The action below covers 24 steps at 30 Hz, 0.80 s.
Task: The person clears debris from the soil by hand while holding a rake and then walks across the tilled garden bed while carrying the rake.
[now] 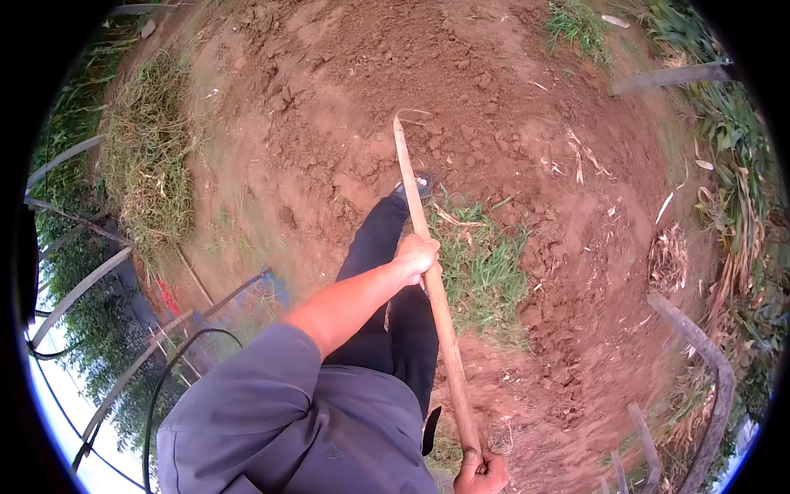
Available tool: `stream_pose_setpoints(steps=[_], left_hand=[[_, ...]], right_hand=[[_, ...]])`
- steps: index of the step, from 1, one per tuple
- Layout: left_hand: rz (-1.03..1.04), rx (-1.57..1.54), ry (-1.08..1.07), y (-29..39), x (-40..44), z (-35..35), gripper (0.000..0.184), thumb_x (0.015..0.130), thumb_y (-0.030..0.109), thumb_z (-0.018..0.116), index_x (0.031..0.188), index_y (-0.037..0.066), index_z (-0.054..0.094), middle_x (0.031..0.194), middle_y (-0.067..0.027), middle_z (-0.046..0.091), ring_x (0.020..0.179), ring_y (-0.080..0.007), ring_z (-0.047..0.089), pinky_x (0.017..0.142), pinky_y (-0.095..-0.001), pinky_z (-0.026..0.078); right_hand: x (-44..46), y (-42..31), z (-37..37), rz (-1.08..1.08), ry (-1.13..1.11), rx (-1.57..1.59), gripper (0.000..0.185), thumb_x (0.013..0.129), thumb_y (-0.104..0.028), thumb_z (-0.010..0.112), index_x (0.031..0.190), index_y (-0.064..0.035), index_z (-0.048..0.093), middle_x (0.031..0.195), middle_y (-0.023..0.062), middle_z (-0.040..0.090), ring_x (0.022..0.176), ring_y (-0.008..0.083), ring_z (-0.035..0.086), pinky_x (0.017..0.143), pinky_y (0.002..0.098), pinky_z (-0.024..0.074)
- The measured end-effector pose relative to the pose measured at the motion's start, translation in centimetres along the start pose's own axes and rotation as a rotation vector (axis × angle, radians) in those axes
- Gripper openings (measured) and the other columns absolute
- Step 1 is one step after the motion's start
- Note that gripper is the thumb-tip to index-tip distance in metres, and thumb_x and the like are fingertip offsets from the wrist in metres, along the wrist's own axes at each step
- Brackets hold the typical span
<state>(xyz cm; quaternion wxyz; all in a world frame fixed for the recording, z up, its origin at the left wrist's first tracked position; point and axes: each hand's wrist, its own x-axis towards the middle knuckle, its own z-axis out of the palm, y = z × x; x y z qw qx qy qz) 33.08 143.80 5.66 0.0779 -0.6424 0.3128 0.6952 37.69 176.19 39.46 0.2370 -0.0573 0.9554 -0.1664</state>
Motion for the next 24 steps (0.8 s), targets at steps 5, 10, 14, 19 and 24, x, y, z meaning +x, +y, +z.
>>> stream_pose_setpoints(steps=[5,10,14,19,24], left_hand=[[-0.139,0.152,0.083,-6.7,-6.1,-3.0,0.028,0.09,0.022,0.07,0.081,-0.005,0.067,0.078,-0.0114,0.063,0.068,-0.0206,0.06,0.054,-0.0415,0.048],[-0.113,0.032,0.143,-9.3,-8.0,-5.4,0.026,0.086,0.017,0.066,0.089,-0.008,0.06,0.083,-0.0175,0.065,0.069,-0.0286,0.067,0.052,-0.045,0.053],[-0.014,-0.048,0.151,-8.9,-6.1,-7.1,0.028,0.079,0.013,0.071,0.092,-0.007,0.056,0.086,-0.0179,0.065,0.069,-0.0253,0.066,0.054,-0.0417,0.051],[0.019,-0.221,0.052,-3.3,-9.1,-6.4,0.019,0.078,0.007,0.07,0.087,-0.003,0.057,0.074,-0.0099,0.061,0.061,-0.0211,0.061,0.054,-0.038,0.05],[0.06,-0.064,0.088,-2.3,-5.7,-6.6,0.02,0.08,0.009,0.07,0.089,-0.002,0.056,0.075,-0.0106,0.06,0.063,-0.0216,0.061,0.058,-0.037,0.05]], right_hand=[[-4.5,0.6,-4.6,0.206,-0.183,-0.026,0.022,0.092,-0.021,0.067,0.092,-0.0006,0.073,0.074,0.0081,0.065,0.061,0.0157,0.052,0.056,0.031,0.0431],[-3.5,0.8,-5.6,0.222,-0.089,0.152,0.017,0.089,-0.018,0.07,0.088,-0.0022,0.075,0.067,0.0028,0.064,0.061,0.0121,0.054,0.055,0.0302,0.0436],[-2.4,0.1,-5.5,0.365,-0.181,0.132,0.022,0.092,-0.022,0.066,0.094,-0.0013,0.074,0.067,0.0025,0.062,0.062,0.0131,0.055,0.054,0.0296,0.0441],[-1.9,0.7,-5.1,0.39,-0.038,0.308,0.027,0.095,-0.023,0.063,0.102,0.0018,0.07,0.073,0.0079,0.062,0.062,0.016,0.057,0.054,0.0305,0.049],[1.6,-2.8,-5.8,0.43,-0.06,0.338,0.025,0.096,-0.019,0.061,0.102,0.005,0.066,0.083,0.0112,0.064,0.069,0.0181,0.061,0.055,0.0306,0.0507]])
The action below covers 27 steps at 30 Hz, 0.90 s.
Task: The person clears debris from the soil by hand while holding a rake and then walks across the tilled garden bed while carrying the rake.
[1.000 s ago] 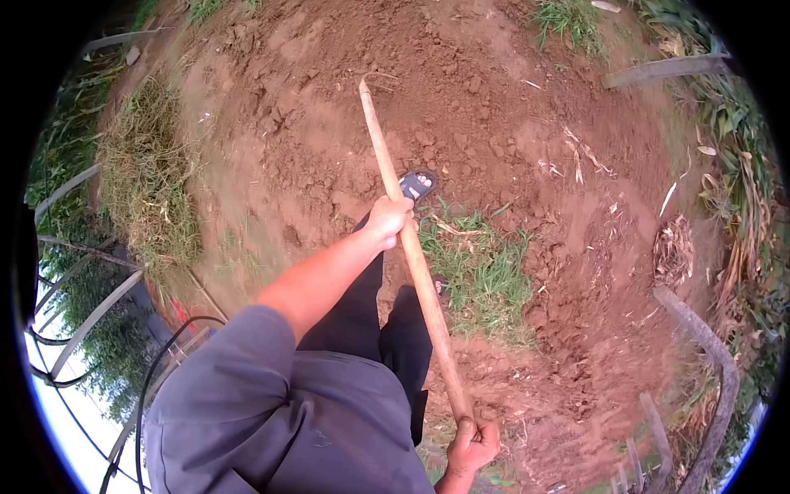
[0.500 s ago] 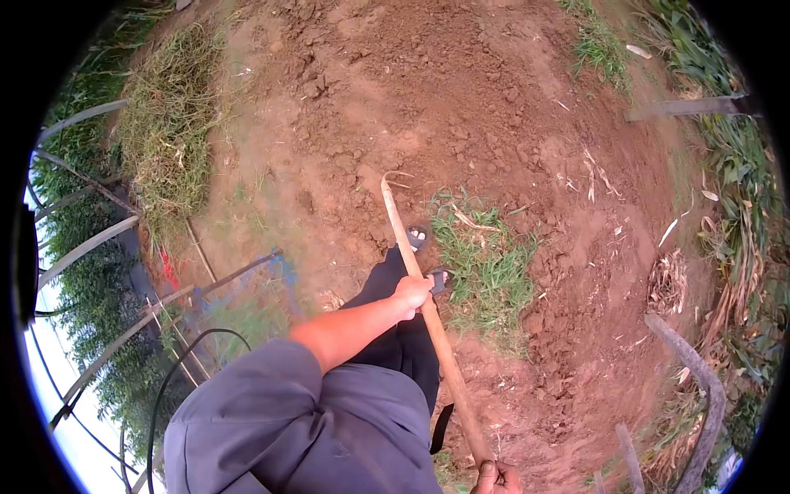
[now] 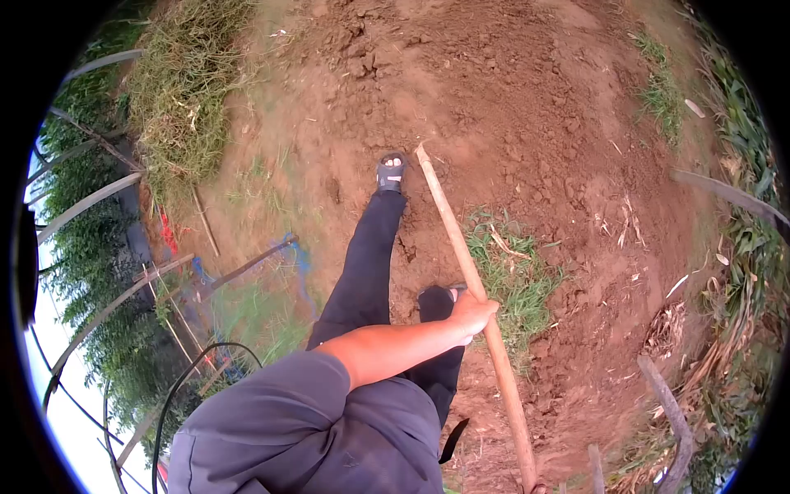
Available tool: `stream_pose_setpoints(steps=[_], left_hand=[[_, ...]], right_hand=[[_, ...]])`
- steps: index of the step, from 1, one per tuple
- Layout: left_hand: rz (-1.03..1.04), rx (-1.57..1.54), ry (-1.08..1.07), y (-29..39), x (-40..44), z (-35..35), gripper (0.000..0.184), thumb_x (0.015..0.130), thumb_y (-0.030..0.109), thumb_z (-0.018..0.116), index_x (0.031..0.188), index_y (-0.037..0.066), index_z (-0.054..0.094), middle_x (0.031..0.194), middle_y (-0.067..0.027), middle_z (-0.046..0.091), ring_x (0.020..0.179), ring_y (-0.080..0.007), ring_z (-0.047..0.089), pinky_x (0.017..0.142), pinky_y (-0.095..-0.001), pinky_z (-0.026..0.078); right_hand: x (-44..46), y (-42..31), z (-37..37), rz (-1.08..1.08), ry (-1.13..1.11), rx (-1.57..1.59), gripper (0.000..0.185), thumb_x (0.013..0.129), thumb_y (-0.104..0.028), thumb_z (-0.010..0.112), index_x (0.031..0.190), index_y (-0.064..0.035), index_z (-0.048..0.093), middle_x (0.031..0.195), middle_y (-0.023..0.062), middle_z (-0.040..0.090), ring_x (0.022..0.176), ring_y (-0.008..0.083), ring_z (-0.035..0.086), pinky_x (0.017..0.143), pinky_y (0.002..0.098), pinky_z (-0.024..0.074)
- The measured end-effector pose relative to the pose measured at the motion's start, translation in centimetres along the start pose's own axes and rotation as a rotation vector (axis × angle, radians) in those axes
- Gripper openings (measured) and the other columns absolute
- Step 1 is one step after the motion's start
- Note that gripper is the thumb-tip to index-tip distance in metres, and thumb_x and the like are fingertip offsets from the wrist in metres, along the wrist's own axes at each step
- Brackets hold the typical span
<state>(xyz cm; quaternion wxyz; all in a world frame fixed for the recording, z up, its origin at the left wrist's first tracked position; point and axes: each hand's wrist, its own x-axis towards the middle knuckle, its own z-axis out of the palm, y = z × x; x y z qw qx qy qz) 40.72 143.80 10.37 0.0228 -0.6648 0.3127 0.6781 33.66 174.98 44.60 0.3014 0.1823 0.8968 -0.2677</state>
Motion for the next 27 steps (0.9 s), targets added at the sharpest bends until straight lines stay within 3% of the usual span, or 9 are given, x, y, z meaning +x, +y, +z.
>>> stream_pose_setpoints(steps=[2,4,5,10,17,19,21,22,27], left_hand=[[-0.085,-0.128,-0.023,3.3,5.4,-5.6,0.015,0.082,0.007,0.068,0.081,-0.002,0.056,0.07,-0.011,0.059,0.056,-0.0244,0.061,0.051,-0.0393,0.051],[-0.185,-0.336,0.053,10.2,12.0,-14.1,0.014,0.084,0.005,0.063,0.078,-0.006,0.057,0.067,-0.0125,0.059,0.054,-0.0271,0.062,0.046,-0.0437,0.053],[-0.154,-0.298,0.073,12.0,13.9,-16.2,0.014,0.083,0.004,0.064,0.078,-0.007,0.057,0.067,-0.0125,0.059,0.054,-0.0273,0.062,0.046,-0.0435,0.053],[0.015,-0.041,0.299,17.0,19.2,-23.9,0.015,0.08,0.006,0.066,0.082,-0.006,0.057,0.07,-0.0113,0.06,0.056,-0.0215,0.06,0.048,-0.0386,0.048],[-0.046,-0.133,0.219,23.1,14.1,-25.4,0.03,0.083,0.006,0.064,0.099,-0.003,0.041,0.07,-0.0121,0.055,0.055,-0.0242,0.061,0.043,-0.041,0.052],[-0.067,-0.036,0.017,23.5,11.5,-22.6,0.033,0.083,0.012,0.066,0.106,-0.001,0.047,0.074,-0.013,0.059,0.063,-0.0252,0.063,0.056,-0.0392,0.052],[-0.076,-0.014,0.032,24.7,10.0,-19.9,0.034,0.08,0.015,0.067,0.105,-0.004,0.054,0.081,-0.0158,0.064,0.076,-0.0279,0.065,0.07,-0.0413,0.052],[0.028,-0.046,0.097,25.2,11.2,-19.0,0.033,0.08,0.015,0.067,0.105,-0.005,0.056,0.082,-0.0162,0.065,0.078,-0.0277,0.066,0.072,-0.0417,0.052],[0.05,-0.126,0.196,37.1,24.5,-29.5,0.017,0.079,0.008,0.066,0.081,-0.008,0.061,0.069,-0.015,0.063,0.063,-0.0246,0.067,0.055,-0.0394,0.052]], right_hand=[[3.1,-1.2,8.1,-0.168,-0.029,0.067,0.027,0.092,-0.02,0.063,0.073,-0.0004,0.058,0.067,0.0016,0.054,0.056,0.0115,0.046,0.049,0.03,0.0369],[4.9,-3.4,18.6,-0.411,-0.256,-0.081,0.03,0.095,-0.023,0.06,0.074,-0.0006,0.058,0.067,-0.0005,0.052,0.056,0.0081,0.044,0.048,0.0269,0.0348],[3.8,-6.0,21.2,-0.289,-0.222,0.055,0.038,0.092,-0.033,0.069,0.075,0.0003,0.058,0.067,0.0003,0.054,0.059,0.0096,0.046,0.052,0.0295,0.0367],[-2.0,-14.5,29.7,-0.209,-0.336,-0.123,0.038,0.097,-0.032,0.062,0.076,-0.0011,0.061,0.063,-0.0018,0.049,0.058,0.008,0.042,0.05,0.0274,0.0327],[-9.8,-20.8,27.4,0.01,-0.136,-0.076,0.036,0.099,-0.03,0.059,0.077,-0.0018,0.058,0.06,-0.0011,0.048,0.052,0.0088,0.047,0.045,0.0274,0.0406],[-12.6,-24.5,23.3,0.154,-0.067,-0.077,0.023,0.096,-0.019,0.061,0.102,0.0026,0.067,0.085,0.011,0.063,0.07,0.0186,0.06,0.054,0.031,0.0505],[-13.4,-26.9,20.2,-0.537,-0.208,-0.848,0.022,0.097,-0.02,0.06,0.104,-0.0007,0.067,0.088,0.009,0.063,0.071,0.0187,0.06,0.053,0.0319,0.0499],[-13.3,-26.9,21.4,0.011,0.034,-0.15,0.021,0.095,-0.021,0.061,0.1,-0.0014,0.069,0.086,0.0068,0.064,0.069,0.0186,0.06,0.053,0.0314,0.0497],[-5.3,-32.3,39.2,-0.262,-0.285,-0.058,0.034,0.1,-0.027,0.055,0.077,-0.0031,0.057,0.061,-0.001,0.049,0.049,0.0086,0.046,0.043,0.0257,0.0386]])
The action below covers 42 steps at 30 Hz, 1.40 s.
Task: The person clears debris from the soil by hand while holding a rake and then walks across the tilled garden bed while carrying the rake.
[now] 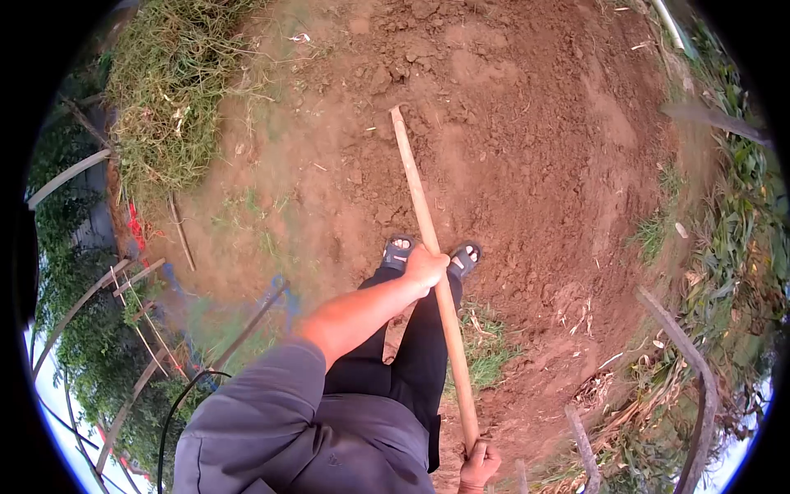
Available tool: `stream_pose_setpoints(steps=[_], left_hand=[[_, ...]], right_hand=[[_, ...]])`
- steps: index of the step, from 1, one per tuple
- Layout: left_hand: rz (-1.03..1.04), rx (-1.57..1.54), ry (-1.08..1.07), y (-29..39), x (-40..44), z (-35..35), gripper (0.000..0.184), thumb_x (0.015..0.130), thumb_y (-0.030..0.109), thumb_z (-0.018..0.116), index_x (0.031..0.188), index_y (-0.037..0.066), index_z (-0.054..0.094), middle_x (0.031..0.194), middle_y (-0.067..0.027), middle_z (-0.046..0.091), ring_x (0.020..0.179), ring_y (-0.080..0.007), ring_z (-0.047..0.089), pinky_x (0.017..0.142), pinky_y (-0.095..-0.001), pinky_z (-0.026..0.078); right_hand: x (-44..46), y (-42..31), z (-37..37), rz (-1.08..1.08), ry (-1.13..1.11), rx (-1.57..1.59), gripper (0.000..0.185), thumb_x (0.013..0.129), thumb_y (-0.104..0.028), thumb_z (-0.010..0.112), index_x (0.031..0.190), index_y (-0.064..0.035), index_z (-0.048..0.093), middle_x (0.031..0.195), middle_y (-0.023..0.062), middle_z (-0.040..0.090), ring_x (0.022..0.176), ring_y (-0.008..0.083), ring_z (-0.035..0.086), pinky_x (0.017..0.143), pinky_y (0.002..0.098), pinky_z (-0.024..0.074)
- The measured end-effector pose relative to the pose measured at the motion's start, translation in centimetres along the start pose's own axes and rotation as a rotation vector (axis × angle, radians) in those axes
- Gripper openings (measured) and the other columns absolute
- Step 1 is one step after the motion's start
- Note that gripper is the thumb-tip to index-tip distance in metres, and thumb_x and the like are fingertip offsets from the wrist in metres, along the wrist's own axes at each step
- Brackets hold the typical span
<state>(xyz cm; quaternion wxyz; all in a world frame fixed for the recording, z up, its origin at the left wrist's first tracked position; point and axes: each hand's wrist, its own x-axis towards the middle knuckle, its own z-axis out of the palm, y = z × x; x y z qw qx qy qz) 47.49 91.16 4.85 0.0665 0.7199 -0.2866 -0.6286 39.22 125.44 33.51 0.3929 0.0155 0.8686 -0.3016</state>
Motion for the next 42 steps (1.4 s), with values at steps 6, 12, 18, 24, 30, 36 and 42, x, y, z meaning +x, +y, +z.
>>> stream_pose_setpoints(steps=[6,12,18,24,30,36,42], left_hand=[[-0.137,-0.158,-0.007,10.0,8.5,-5.0,0.013,0.079,0.003,0.063,0.087,-0.005,0.057,0.073,-0.0165,0.061,0.062,-0.0263,0.063,0.05,-0.042,0.049],[-0.089,-0.281,0.024,12.2,4.8,-5.1,0.02,0.083,0.002,0.061,0.094,-0.002,0.045,0.071,-0.0129,0.054,0.046,-0.027,0.056,0.041,-0.0418,0.05],[-0.227,-0.301,-0.068,11.7,0.6,0.5,0.023,0.084,0.002,0.062,0.097,0.0,0.044,0.071,-0.0123,0.054,0.048,-0.0274,0.058,0.042,-0.0422,0.052],[-0.078,-0.248,0.077,23.0,15.8,-4.9,0.016,0.083,0.001,0.066,0.09,-0.005,0.053,0.074,-0.0137,0.058,0.058,-0.0247,0.059,0.051,-0.0399,0.05],[-0.038,-0.213,0.133,26.7,15.6,-7.6,0.009,0.083,0.004,0.057,0.085,-0.001,0.049,0.07,-0.0097,0.052,0.047,-0.0218,0.05,0.043,-0.0382,0.044],[-0.286,-0.056,-0.497,24.0,-1.0,-4.0,0.021,0.083,0.011,0.065,0.095,-0.002,0.055,0.078,-0.0101,0.061,0.068,-0.0203,0.063,0.057,-0.0345,0.05],[-0.356,0.03,-0.551,28.5,12.4,-9.7,0.018,0.081,0.013,0.067,0.081,-0.004,0.062,0.073,-0.0114,0.063,0.066,-0.0228,0.064,0.054,-0.0379,0.049]], right_hand=[[7.8,-8.0,7.3,-0.078,-0.086,0.062,0.029,0.098,-0.024,0.059,0.084,-0.0002,0.064,0.063,0.0014,0.056,0.052,0.0088,0.049,0.048,0.0251,0.0389],[9.6,-8.5,3.8,-0.009,-0.149,-0.001,0.029,0.094,-0.024,0.065,0.079,0.0004,0.065,0.063,-0.0005,0.056,0.055,0.0084,0.05,0.051,0.0257,0.0394],[6.9,-12.4,-3.3,-0.107,-0.072,-0.04,0.037,0.096,-0.031,0.064,0.076,-0.001,0.058,0.066,-0.0009,0.051,0.061,0.0069,0.044,0.054,0.0245,0.0354],[16.0,-23.5,16.0,-0.096,-0.225,-0.159,0.031,0.092,-0.025,0.069,0.075,0.0002,0.065,0.059,0.0053,0.056,0.054,0.012,0.05,0.052,0.0302,0.0409],[15.6,-24.9,18.8,-0.118,-0.184,-0.114,0.028,0.087,-0.024,0.074,0.08,0.0025,0.067,0.062,0.0043,0.055,0.059,0.0113,0.049,0.054,0.0303,0.0403],[-2.1,-24.3,2.4,0.252,0.311,-0.04,0.023,0.093,-0.021,0.064,0.097,0.0006,0.07,0.083,0.0061,0.066,0.068,0.0182,0.06,0.054,0.0301,0.0501],[1.3,-28.7,19.9,0.155,0.372,0.202,0.035,0.098,-0.035,0.057,0.076,-0.0087,0.051,0.06,-0.0036,0.041,0.049,0.0065,0.039,0.043,0.0246,0.0315]])
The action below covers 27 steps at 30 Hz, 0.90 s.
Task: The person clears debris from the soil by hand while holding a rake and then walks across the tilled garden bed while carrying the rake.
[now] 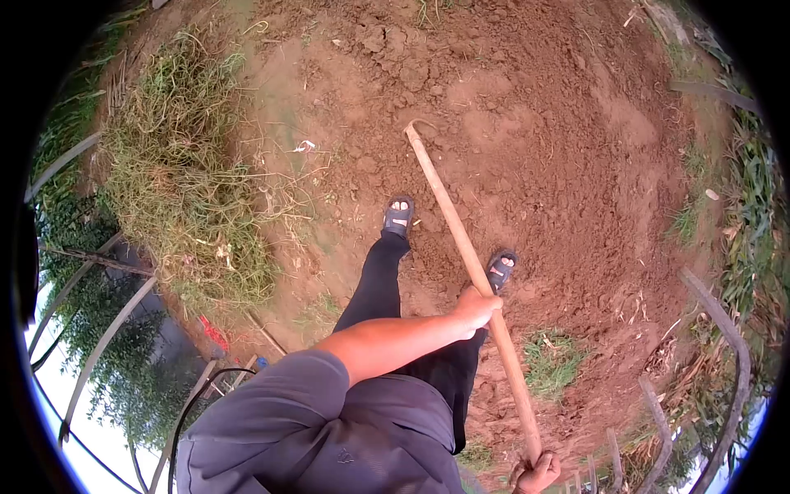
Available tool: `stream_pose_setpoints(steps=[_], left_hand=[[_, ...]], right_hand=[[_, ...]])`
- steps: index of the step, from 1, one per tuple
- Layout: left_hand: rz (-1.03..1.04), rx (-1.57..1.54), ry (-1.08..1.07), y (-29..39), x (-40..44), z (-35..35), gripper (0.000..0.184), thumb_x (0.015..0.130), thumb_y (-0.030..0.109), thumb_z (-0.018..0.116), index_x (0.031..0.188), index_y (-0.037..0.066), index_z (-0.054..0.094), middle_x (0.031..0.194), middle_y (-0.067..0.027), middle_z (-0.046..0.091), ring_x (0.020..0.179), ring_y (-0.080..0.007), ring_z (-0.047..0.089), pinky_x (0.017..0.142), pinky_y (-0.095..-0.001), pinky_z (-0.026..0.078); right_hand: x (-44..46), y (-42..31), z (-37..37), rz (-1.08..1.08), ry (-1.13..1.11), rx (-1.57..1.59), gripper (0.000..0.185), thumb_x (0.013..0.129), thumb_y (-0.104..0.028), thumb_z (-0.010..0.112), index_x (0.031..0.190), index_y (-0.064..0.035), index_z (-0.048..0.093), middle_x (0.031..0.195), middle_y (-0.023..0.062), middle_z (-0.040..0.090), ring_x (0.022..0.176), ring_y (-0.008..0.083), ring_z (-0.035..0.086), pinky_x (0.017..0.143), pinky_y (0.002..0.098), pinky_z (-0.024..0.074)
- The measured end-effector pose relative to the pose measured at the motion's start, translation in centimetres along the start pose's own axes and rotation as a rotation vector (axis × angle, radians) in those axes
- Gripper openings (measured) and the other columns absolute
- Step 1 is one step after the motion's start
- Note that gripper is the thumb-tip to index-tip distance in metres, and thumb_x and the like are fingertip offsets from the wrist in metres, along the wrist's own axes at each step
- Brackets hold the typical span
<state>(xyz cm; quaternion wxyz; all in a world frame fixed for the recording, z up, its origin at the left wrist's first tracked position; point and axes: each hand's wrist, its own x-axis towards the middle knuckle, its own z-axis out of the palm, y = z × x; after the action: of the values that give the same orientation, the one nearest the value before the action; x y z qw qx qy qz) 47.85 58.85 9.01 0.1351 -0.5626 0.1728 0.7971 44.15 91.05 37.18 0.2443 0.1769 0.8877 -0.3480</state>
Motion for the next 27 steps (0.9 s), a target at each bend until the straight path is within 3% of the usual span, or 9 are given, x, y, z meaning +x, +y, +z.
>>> stream_pose_setpoints(steps=[3,7,12,16,18,22,24,26,27], left_hand=[[0.056,0.074,0.134,2.8,-1.9,0.0,0.018,0.078,0.01,0.065,0.068,-0.003,0.059,0.063,-0.0118,0.061,0.055,-0.0242,0.062,0.049,-0.0393,0.046],[0.132,0.239,0.219,2.1,-2.8,-1.4,0.016,0.08,0.01,0.067,0.076,-0.005,0.064,0.068,-0.0117,0.062,0.055,-0.0203,0.061,0.047,-0.0366,0.044],[0.034,0.355,0.239,3.2,-5.5,-4.0,0.019,0.08,0.011,0.066,0.076,-0.007,0.062,0.07,-0.0156,0.066,0.06,-0.0233,0.066,0.05,-0.0386,0.049],[0.159,-0.159,0.305,9.6,-5.6,-7.2,0.009,0.085,0.009,0.065,0.087,0.001,0.06,0.068,-0.0084,0.057,0.053,-0.0215,0.06,0.044,-0.0374,0.048],[0.259,-0.313,0.377,15.2,-3.0,-9.5,0.01,0.087,0.01,0.064,0.089,0.003,0.057,0.068,-0.0073,0.054,0.051,-0.0214,0.057,0.044,-0.037,0.048],[0.301,-0.295,0.307,17.4,-0.8,-8.6,0.011,0.088,0.009,0.063,0.087,0.004,0.053,0.069,-0.0081,0.054,0.048,-0.0226,0.055,0.044,-0.0379,0.046],[0.154,-0.185,0.26,15.3,2.1,-7.5,0.009,0.088,0.009,0.061,0.088,0.005,0.054,0.07,-0.0078,0.054,0.05,-0.0235,0.055,0.045,-0.0404,0.047],[0.05,-0.177,0.232,10.0,3.0,-6.2,0.009,0.089,0.008,0.06,0.086,0.005,0.052,0.069,-0.0084,0.053,0.049,-0.0255,0.056,0.045,-0.0437,0.046],[0.036,-0.123,0.302,8.9,1.6,-5.1,0.01,0.089,0.007,0.06,0.084,0.005,0.052,0.068,-0.0087,0.054,0.048,-0.0262,0.056,0.045,-0.0442,0.046]], right_hand=[[-1.6,-2.9,2.1,0.024,0.047,0.062,0.036,0.1,-0.033,0.054,0.074,-0.0098,0.046,0.061,-0.0035,0.042,0.049,0.0063,0.04,0.042,0.0244,0.0299],[-5.0,-2.2,3.3,0.156,0.056,0.114,0.026,0.098,-0.026,0.06,0.08,-0.0079,0.053,0.067,0.0013,0.054,0.053,0.0118,0.054,0.046,0.03,0.0512],[-7.1,2.7,3.5,0.393,0.062,0.034,0.028,0.099,-0.028,0.059,0.08,-0.0079,0.054,0.066,0.0013,0.055,0.048,0.0108,0.05,0.042,0.0274,0.0456],[-4.7,2.3,8.6,0.44,-0.026,0.205,0.034,0.101,-0.031,0.057,0.076,-0.0077,0.052,0.066,0.0001,0.053,0.05,0.0092,0.045,0.043,0.0261,0.039],[-3.2,0.5,10.5,0.217,-0.225,0.176,0.036,0.1,-0.032,0.058,0.074,-0.0066,0.054,0.065,-0.0007,0.049,0.055,0.0091,0.043,0.048,0.0264,0.039],[-2.3,-5.8,12.0,-0.206,-0.157,-0.08,0.035,0.097,-0.031,0.063,0.078,-0.0017,0.058,0.066,0.0003,0.049,0.06,0.0087,0.042,0.051,0.0258,0.0357],[-4.2,-5.7,11.3,-0.164,-0.101,-0.083,0.035,0.095,-0.03,0.065,0.079,0.0003,0.058,0.068,0.0016,0.053,0.062,0.0092,0.045,0.054,0.0263,0.0377],[-6.8,-5.9,8.4,0.299,-0.036,-0.06,0.031,0.093,-0.026,0.066,0.079,0.001,0.059,0.07,0.0029,0.057,0.065,0.0092,0.048,0.057,0.0264,0.0393],[-7.7,-6.1,8.0,0.301,-0.035,-0.054,0.031,0.093,-0.026,0.066,0.079,0.001,0.059,0.07,0.0029,0.057,0.065,0.0092,0.048,0.057,0.0264,0.0393]])
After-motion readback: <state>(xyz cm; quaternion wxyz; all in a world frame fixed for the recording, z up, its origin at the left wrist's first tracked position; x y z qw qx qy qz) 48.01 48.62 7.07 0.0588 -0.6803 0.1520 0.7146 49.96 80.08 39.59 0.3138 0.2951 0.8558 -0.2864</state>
